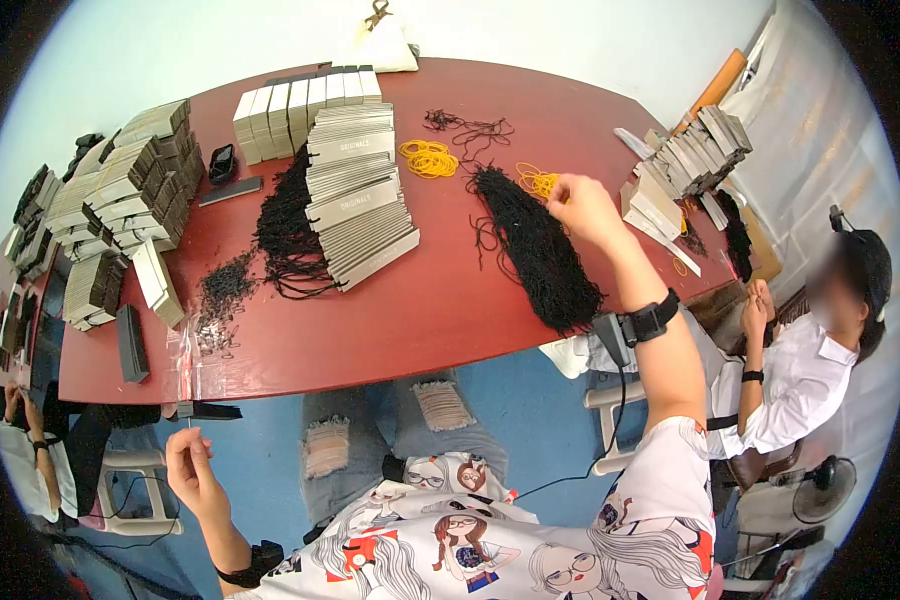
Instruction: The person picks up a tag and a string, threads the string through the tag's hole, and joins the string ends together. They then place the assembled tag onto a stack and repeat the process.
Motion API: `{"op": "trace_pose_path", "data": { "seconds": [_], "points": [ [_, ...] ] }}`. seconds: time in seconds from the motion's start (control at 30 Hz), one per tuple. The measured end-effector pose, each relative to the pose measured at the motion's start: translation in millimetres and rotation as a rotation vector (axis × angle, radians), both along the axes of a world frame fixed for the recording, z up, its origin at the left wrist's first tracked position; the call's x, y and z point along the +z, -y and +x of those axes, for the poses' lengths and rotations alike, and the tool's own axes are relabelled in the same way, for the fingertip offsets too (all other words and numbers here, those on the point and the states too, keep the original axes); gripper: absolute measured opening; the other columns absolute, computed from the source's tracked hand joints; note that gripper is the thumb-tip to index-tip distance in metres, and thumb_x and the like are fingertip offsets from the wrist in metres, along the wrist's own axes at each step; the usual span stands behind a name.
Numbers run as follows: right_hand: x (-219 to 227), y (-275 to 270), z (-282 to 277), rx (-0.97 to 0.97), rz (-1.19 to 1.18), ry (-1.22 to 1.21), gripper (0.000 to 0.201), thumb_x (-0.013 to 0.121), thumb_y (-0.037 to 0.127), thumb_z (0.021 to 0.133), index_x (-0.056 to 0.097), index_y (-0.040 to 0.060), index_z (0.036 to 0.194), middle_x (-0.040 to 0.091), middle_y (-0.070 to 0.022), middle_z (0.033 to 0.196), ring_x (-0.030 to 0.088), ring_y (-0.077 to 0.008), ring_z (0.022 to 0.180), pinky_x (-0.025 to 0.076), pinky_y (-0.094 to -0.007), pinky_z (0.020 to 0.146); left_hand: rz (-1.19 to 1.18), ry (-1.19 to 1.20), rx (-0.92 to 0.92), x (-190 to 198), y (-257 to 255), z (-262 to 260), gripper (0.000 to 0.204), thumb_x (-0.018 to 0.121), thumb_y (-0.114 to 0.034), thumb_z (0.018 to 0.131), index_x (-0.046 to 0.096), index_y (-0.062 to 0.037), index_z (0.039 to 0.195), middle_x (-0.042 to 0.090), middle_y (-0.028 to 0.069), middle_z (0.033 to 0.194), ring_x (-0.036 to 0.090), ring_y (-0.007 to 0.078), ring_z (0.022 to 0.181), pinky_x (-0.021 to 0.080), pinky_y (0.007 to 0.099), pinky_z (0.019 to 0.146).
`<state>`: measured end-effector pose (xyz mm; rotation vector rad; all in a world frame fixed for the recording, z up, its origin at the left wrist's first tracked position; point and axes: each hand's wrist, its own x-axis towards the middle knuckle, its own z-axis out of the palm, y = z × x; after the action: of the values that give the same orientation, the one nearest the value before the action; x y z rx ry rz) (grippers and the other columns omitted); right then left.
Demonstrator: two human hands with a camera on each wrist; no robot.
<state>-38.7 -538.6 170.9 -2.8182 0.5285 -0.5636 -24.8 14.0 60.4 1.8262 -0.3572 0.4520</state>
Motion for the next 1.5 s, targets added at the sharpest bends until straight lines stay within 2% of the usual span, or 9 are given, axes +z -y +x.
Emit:
{"op": "trace_pose_path", "data": {
  "seconds": [0.17,0.23,0.53,0.83,1.07,1.17,1.23,1.3,1.5],
  "points": [
    [33,-12,-2,0.081,0.169,0.044,0.008,0.059,0.008,0.073,0.056,0.0002,0.074,0.065,-0.0103,0.072,0.06,-0.014,0.062,0.048,-0.0276,0.059,0.018,0.031,-0.029,-1,6,-1,0.008,0.05,-0.001,0.087,0.057,0.002,0.089,0.054,0.0077,0.08,0.051,0.012,0.066,0.04,0.0212,0.056],
    [48,-16,1,0.3,0.496,0.282,0.007,0.059,0.008,0.08,0.053,0.0046,0.08,0.065,-0.0048,0.078,0.055,-0.0064,0.062,0.043,-0.0208,0.055,0.015,0.032,-0.017,-1,10,-2,0.008,0.05,0.0,0.087,0.057,0.0021,0.088,0.054,0.0081,0.079,0.052,0.0126,0.066,0.04,0.0214,0.056],
    [120,-100,14,0.444,0.416,0.357,0.012,0.058,0.006,0.08,0.053,0.0043,0.091,0.065,-0.0061,0.079,0.059,-0.007,0.069,0.047,-0.0204,0.06,-0.005,0.005,-0.11,4,23,-5,0.009,0.05,0.002,0.086,0.058,0.0017,0.09,0.054,0.0078,0.078,0.052,0.0132,0.067,0.04,0.0225,0.057],
    [90,-192,25,0.64,0.79,0.176,0.013,0.057,0.005,0.081,0.052,0.0016,0.093,0.065,-0.0054,0.077,0.062,-0.01,0.07,0.049,-0.0225,0.059,0.009,-0.018,-0.221,5,32,-8,0.009,0.051,-0.003,0.089,0.058,-0.001,0.095,0.053,0.0041,0.085,0.051,0.0081,0.072,0.041,0.0191,0.06],
    [-22,-164,12,0.456,1.117,0.038,0.011,0.057,0.002,0.082,0.051,0.0022,0.091,0.064,-0.0075,0.08,0.062,-0.0121,0.071,0.05,-0.0235,0.059,0.029,-0.024,-0.233,1,34,-10,0.011,0.051,-0.001,0.088,0.058,-0.0001,0.096,0.054,0.0055,0.083,0.052,0.0096,0.071,0.041,0.0202,0.059],
    [-53,-153,-6,0.336,0.993,-0.067,0.013,0.061,0.004,0.079,0.053,0.0032,0.089,0.062,-0.0066,0.083,0.06,-0.0145,0.075,0.049,-0.0268,0.063,0.059,-0.049,-0.207,2,35,-10,0.01,0.051,0.002,0.086,0.058,0.0008,0.093,0.055,0.008,0.08,0.054,0.0129,0.069,0.042,0.0226,0.06],
    [-60,-154,-13,0.322,-0.184,0.142,0.018,0.067,0.008,0.073,0.056,0.0047,0.087,0.058,-0.0062,0.083,0.056,-0.0218,0.082,0.046,-0.0328,0.072,0.086,-0.068,-0.189,2,37,-10,0.01,0.052,0.005,0.084,0.059,0.0015,0.089,0.057,0.0102,0.077,0.055,0.0159,0.066,0.043,0.0249,0.061],
    [-56,-169,-12,0.269,-0.055,0.2,0.02,0.069,0.012,0.068,0.059,0.0068,0.085,0.054,-0.0069,0.084,0.05,-0.0282,0.088,0.043,-0.0366,0.079,0.044,-0.069,-0.186,0,41,-9,0.01,0.052,0.005,0.084,0.059,0.0009,0.089,0.057,0.01,0.076,0.055,0.0169,0.066,0.043,0.0258,0.061],
    [-68,-195,19,0.795,0.084,0.094,0.014,0.067,0.014,0.072,0.059,0.0079,0.082,0.053,-0.0063,0.084,0.05,-0.0263,0.084,0.043,-0.0362,0.076,0.104,-0.033,-0.258,6,43,-6,0.013,0.052,0.008,0.081,0.06,0.0002,0.087,0.057,0.0085,0.075,0.053,0.0174,0.068,0.042,0.0264,0.062]
  ]
}}
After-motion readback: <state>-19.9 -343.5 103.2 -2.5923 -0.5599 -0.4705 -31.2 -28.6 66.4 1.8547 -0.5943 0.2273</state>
